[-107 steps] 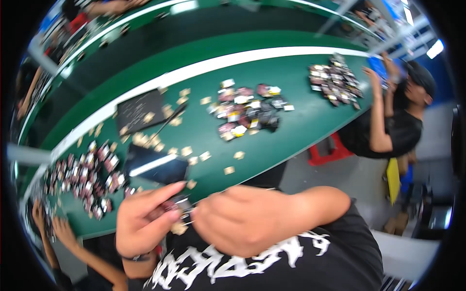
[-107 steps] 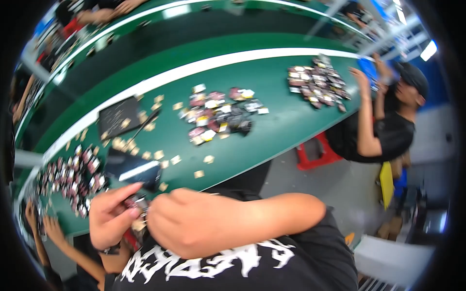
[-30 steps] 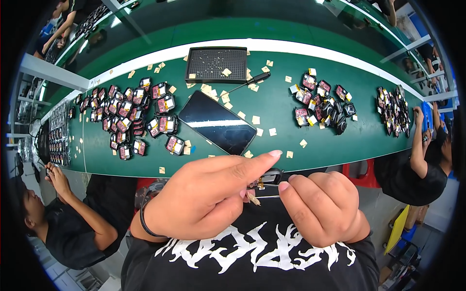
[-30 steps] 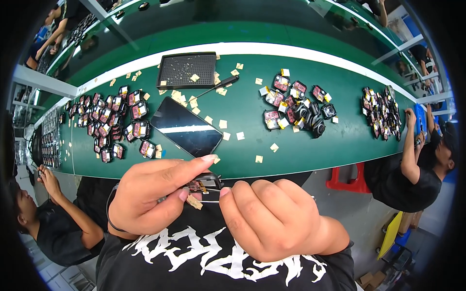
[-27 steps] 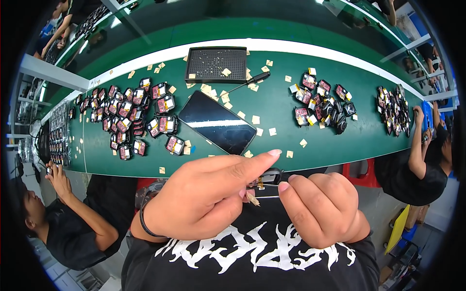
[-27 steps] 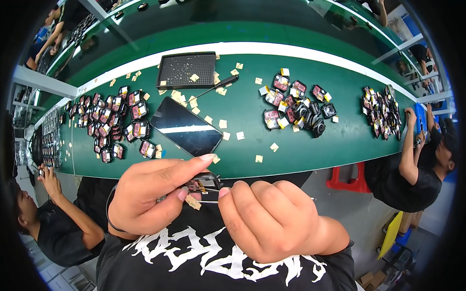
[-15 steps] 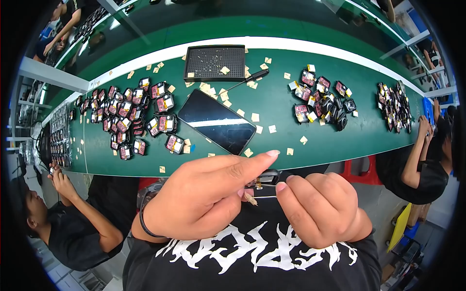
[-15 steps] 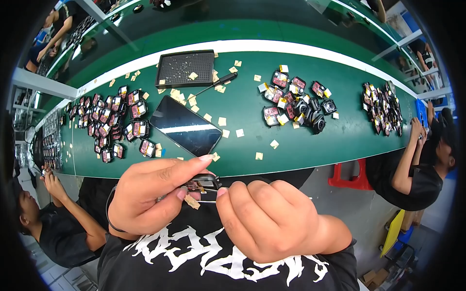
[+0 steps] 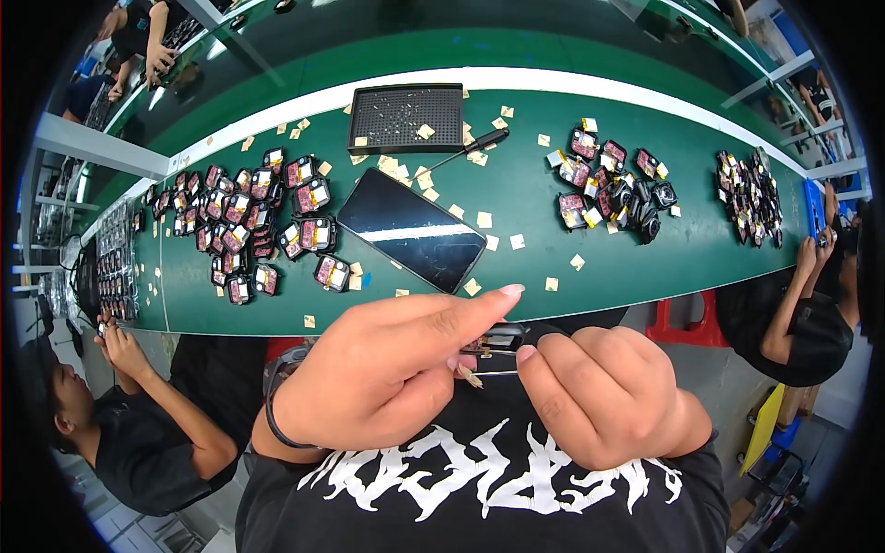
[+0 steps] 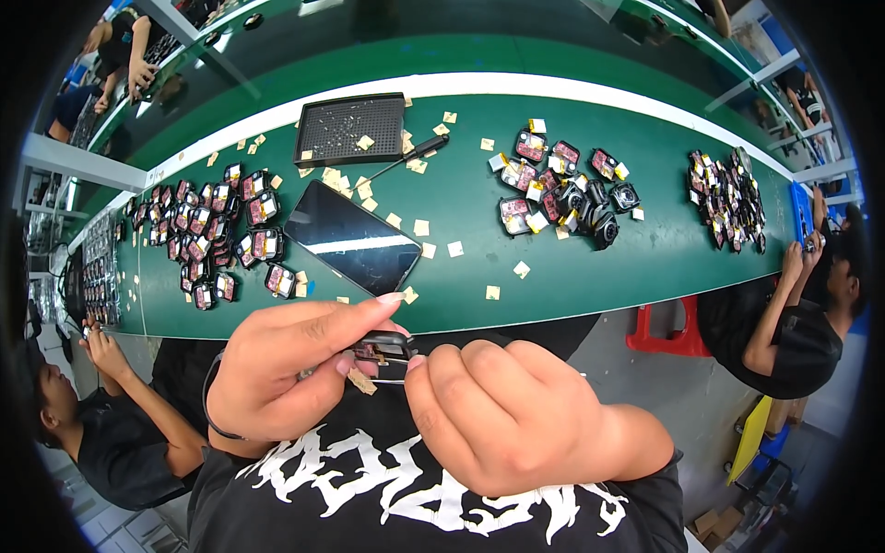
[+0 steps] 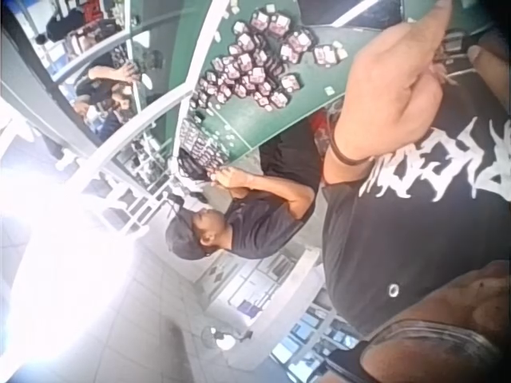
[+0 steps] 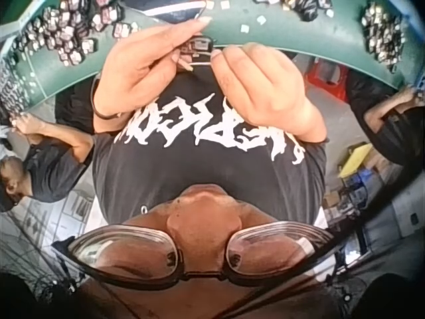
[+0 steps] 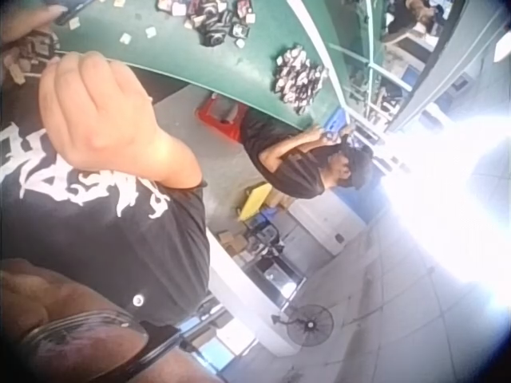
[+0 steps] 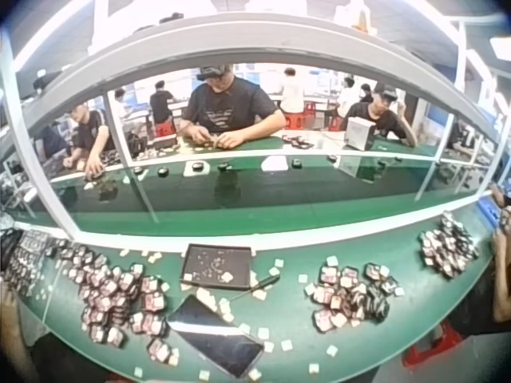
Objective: Assembling small electronic components, specifically attaching adhesive or protective layers to sensor modules, on a production line.
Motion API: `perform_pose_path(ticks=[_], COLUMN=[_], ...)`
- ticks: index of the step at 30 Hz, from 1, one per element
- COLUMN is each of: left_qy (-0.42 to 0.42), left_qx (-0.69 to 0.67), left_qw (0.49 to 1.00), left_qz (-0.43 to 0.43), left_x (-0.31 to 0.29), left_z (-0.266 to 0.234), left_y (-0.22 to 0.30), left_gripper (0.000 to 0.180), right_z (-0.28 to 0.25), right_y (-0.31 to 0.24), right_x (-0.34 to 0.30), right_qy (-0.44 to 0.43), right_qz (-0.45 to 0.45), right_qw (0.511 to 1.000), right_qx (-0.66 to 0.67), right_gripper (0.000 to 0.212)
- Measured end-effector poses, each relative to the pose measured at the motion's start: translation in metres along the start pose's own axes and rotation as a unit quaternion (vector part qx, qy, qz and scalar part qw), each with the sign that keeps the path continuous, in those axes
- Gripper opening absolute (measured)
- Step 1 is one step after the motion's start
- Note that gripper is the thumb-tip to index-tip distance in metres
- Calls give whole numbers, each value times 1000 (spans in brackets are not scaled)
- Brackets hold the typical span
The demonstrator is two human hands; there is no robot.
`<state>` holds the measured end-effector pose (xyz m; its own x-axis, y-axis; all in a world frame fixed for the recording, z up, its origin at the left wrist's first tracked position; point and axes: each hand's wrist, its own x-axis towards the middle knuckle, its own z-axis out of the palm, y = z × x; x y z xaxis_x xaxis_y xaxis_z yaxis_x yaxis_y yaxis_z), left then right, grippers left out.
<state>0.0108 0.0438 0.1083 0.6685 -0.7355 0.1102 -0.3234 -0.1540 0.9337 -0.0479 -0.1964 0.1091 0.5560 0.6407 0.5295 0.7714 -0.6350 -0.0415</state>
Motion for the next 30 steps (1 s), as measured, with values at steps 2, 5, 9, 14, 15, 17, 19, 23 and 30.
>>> perform_pose_path(ticks=[2, 5, 9, 14, 15, 17, 19, 23, 30], left_qy=[3, 4, 7, 5, 5, 6, 7, -1, 1], left_qx=[3, -28, -19, -20, -20, -19, -23, -40, -51], left_qw=[1000, 1000, 1000, 1000, 1000, 1000, 1000, 999, 999], left_qz=[4, -4, -1, -2, 0, 2, 8, -9, -11], left_x=[1, 1, 1, 1, 1, 1, 2, 0, -1], left_z=[-1, -2, -2, -2, -3, -3, -2, -3, -1], left_y=[0, 1, 1, 0, 0, 0, 0, 0, -3], left_gripper=[62, 62, 61, 61, 62, 62, 62, 62, 60], right_z=[0, 0, 3, 5, 5, 5, 5, 3, 5], right_y=[-4, -6, -5, -5, -5, -7, -7, -5, -5], right_x=[-1, 0, 0, 1, 1, 2, 2, 3, 1], right_qy=[10, 22, 26, 26, 27, 28, 29, 22, 19], right_qz=[7, 16, 14, 15, 18, 21, 24, 13, 9], right_qw=[1000, 998, 999, 999, 999, 999, 998, 999, 1000], right_qx=[-26, -50, -36, -34, -40, -42, -44, -23, -1], right_gripper=[19, 18, 17, 17, 17, 17, 17, 18, 18])
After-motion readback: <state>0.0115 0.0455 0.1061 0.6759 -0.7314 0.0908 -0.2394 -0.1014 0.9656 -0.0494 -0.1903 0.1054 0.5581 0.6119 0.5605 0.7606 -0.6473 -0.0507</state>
